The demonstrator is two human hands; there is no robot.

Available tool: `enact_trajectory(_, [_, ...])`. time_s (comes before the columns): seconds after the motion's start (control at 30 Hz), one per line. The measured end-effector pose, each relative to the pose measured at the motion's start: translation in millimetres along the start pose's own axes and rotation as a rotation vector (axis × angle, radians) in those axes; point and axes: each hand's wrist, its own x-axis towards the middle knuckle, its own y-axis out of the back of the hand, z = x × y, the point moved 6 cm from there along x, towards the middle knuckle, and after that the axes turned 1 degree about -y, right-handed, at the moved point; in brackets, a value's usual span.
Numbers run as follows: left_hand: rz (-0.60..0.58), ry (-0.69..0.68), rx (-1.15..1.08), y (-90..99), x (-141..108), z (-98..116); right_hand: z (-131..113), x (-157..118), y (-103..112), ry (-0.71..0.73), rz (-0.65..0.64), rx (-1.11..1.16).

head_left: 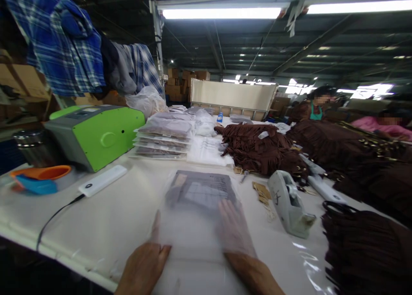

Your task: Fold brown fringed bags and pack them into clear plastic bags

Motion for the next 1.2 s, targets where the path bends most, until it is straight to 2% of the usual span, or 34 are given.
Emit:
enact_trajectory(0.1, [-0.016,0.036,0.009,-3.7,-18.3,-8.9,-6.2,-2.2,2.0,0.019,-0.012,0.014])
enact_trajectory(0.2, [-0.051,0.062,-0.009,-2.7,-39.7,-23.5,-2.5,-6.9,-3.5,0.047,-0.040,0.011])
enact_trajectory(0.33, [-0.085,0.101,0.018,1.9,-60.4,-43.3,3.1,-21.1,-11.6,0.300,-0.047,0.070])
enact_trajectory(0.4, [-0.080,0.070,0.023,2.4,-64.2,-41.9,3.5,-27.5,-11.8,0.331,-0.051,0.087])
enact_trajectory(0.47, [-0.016,-0.038,0.010,5.3,-63.4,-25.4,2.3,-29.0,-13.1,0.219,-0.106,0.063])
enact_trajectory(0.57, [0.219,-0.308,-0.030,21.9,-58.2,23.3,-10.0,-24.8,-17.2,0.105,-0.154,0.046])
enact_trajectory(0.67, [0.432,-0.475,-0.018,37.7,-45.8,70.8,-19.7,-12.9,-23.8,0.099,-0.037,0.043])
enact_trajectory(0.77, [0.484,-0.547,0.000,34.8,-22.1,98.9,-15.1,-0.2,-33.1,0.088,0.091,-0.016])
enact_trajectory(0.83, [0.513,-0.562,-0.017,27.8,-7.9,105.0,-9.2,7.0,-40.5,0.089,0.103,-0.052])
enact_trajectory(0.93, [0.543,-0.552,-0.091,20.9,1.8,103.1,0.2,16.6,-52.5,0.053,0.052,-0.071])
enact_trajectory(1.07, [0.623,-0.581,-0.233,31.1,-9.0,98.5,3.9,33.5,-61.1,-0.005,0.060,-0.104])
enact_trajectory(1.2, [0.683,-0.615,-0.296,40.6,-20.8,96.2,-0.8,54.9,-60.8,0.024,0.023,-0.129])
